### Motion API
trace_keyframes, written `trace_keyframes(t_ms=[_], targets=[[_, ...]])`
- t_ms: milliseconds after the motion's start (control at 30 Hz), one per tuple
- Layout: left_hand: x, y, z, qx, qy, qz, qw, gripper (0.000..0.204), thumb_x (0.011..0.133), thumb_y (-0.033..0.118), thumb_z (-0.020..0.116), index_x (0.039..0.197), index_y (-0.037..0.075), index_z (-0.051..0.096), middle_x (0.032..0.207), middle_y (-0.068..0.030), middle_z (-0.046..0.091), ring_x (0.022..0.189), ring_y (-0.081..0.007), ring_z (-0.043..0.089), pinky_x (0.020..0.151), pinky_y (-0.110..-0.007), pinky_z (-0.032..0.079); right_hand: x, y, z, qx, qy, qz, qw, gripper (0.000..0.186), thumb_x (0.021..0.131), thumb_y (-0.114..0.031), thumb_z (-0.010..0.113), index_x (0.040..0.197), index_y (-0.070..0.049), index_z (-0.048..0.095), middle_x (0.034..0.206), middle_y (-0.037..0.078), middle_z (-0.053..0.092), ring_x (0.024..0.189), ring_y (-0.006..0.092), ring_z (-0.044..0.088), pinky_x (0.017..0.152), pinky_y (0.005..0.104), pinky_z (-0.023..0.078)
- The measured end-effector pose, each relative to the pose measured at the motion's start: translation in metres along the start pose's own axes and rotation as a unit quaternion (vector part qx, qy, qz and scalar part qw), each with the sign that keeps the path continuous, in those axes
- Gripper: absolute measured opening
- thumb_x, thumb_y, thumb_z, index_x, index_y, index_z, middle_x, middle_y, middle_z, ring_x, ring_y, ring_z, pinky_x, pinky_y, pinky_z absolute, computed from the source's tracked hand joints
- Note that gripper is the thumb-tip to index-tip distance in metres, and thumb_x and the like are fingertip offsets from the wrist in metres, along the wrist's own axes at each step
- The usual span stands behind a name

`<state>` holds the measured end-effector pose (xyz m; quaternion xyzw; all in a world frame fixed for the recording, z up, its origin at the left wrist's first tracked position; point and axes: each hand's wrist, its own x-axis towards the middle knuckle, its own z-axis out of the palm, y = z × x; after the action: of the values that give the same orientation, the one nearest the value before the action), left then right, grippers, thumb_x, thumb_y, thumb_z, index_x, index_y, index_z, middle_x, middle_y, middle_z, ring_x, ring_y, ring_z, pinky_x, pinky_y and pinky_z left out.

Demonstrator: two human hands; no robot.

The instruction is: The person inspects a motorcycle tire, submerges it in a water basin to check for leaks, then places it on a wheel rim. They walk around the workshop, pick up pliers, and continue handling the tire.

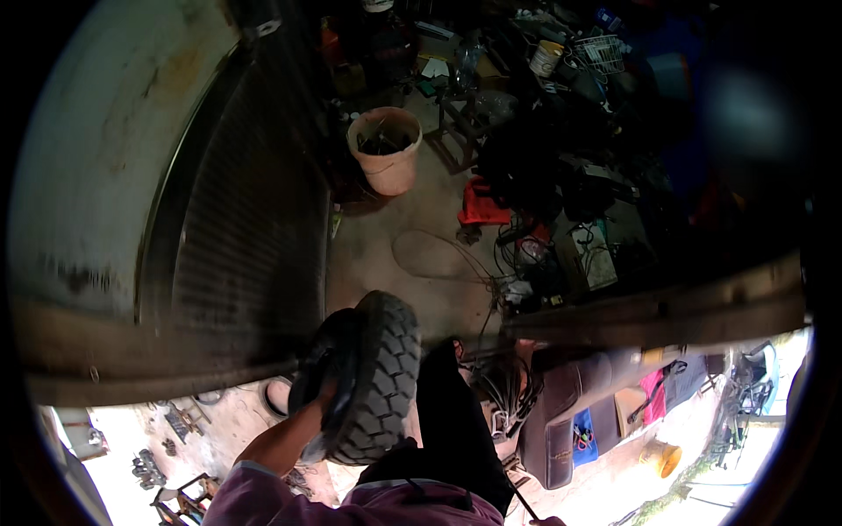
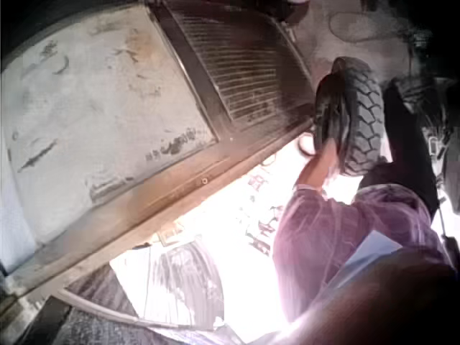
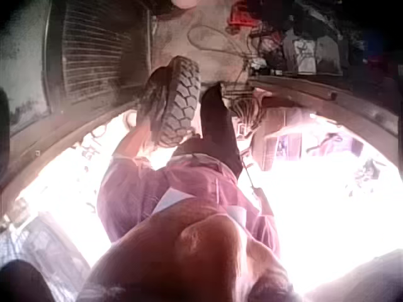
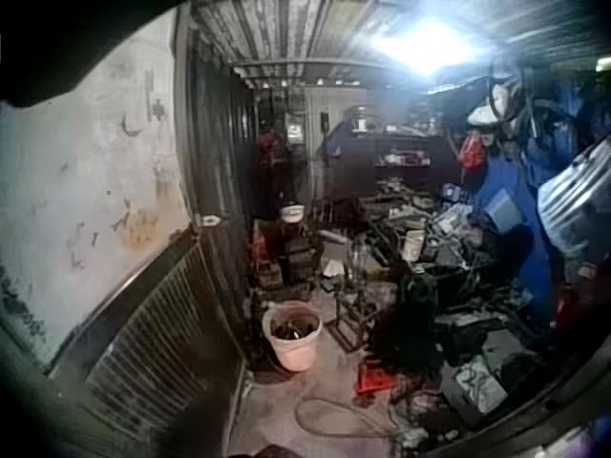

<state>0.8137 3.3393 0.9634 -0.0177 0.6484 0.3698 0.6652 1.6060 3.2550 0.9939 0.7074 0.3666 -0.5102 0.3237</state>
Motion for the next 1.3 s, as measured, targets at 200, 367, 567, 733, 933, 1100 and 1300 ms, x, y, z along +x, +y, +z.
trace_keyframes(t_ms=[200,367,567,733,933,1100,1300], targets=[[0.079,0.166,0.099,-0.142,-0.098,0.011,0.985,0.072,0.092,0.065,0.048,0.131,0.005,0.058,0.124,-0.0114,0.063,0.115,-0.0290,0.058,0.097,-0.041,0.046,0.007,0.024,-0.030,-0.138,0.070,-0.300,0.941,0.033,0.089,-0.033,0.069,0.098,-0.001,0.071,0.075,0.014,0.066,0.058,0.0221,0.060,0.051,0.0389,0.048],[0.113,0.336,0.180,-0.183,-0.165,0.054,0.968,0.071,0.092,0.065,0.048,0.131,0.005,0.058,0.125,-0.0112,0.063,0.115,-0.0291,0.057,0.097,-0.041,0.046,-0.021,-0.096,0.005,-0.127,-0.013,-0.208,0.970,0.029,0.095,-0.023,0.056,0.114,-0.005,0.068,0.093,0.020,0.068,0.073,0.0284,0.067,0.066,0.0409,0.055],[0.199,0.496,0.239,-0.276,-0.230,0.088,0.929,0.071,0.092,0.064,0.048,0.131,0.005,0.057,0.125,-0.0110,0.063,0.116,-0.0292,0.057,0.097,-0.041,0.046,-0.029,-0.224,0.006,0.284,-0.051,0.029,0.957,0.034,0.091,-0.024,0.061,0.119,-0.005,0.063,0.101,0.020,0.066,0.086,0.0310,0.065,0.074,0.0415,0.054],[0.306,0.606,0.278,-0.351,-0.290,0.099,0.885,0.071,0.092,0.064,0.047,0.131,0.005,0.057,0.125,-0.0109,0.062,0.116,-0.0293,0.057,0.097,-0.041,0.046,-0.053,-0.375,-0.050,0.320,-0.012,0.046,0.946,0.028,0.092,-0.025,0.061,0.111,-0.004,0.063,0.092,0.017,0.063,0.078,0.0278,0.061,0.069,0.0392,0.052],[0.447,0.685,0.269,-0.275,-0.072,0.004,0.959,0.069,0.092,0.068,0.036,0.140,0.020,0.049,0.144,-0.0075,0.047,0.123,-0.0328,0.049,0.104,-0.048,0.041,-0.088,-0.529,-0.073,0.410,0.006,0.099,0.907,0.025,0.093,-0.026,0.061,0.102,-0.002,0.062,0.082,0.013,0.060,0.069,0.0240,0.057,0.064,0.0364,0.050],[0.545,0.698,0.220,-0.310,-0.096,0.054,0.944,0.082,0.081,0.085,0.033,0.130,0.023,0.056,0.122,-0.0071,0.058,0.110,-0.0320,0.054,0.088,-0.053,0.049,-0.139,-0.618,-0.078,0.470,-0.002,0.150,0.870,0.026,0.094,-0.026,0.060,0.093,0.000,0.062,0.074,0.010,0.057,0.061,0.0208,0.053,0.059,0.0341,0.048],[0.613,0.709,0.229,-0.304,-0.111,0.081,0.943,0.080,0.088,0.075,0.034,0.146,0.020,0.041,0.145,-0.0061,0.046,0.129,-0.0354,0.044,0.109,-0.051,0.036,-0.151,-0.709,-0.101,0.541,-0.045,0.166,0.823,0.031,0.095,-0.027,0.060,0.084,0.002,0.062,0.063,0.006,0.054,0.052,0.0170,0.048,0.053,0.0313,0.046]])
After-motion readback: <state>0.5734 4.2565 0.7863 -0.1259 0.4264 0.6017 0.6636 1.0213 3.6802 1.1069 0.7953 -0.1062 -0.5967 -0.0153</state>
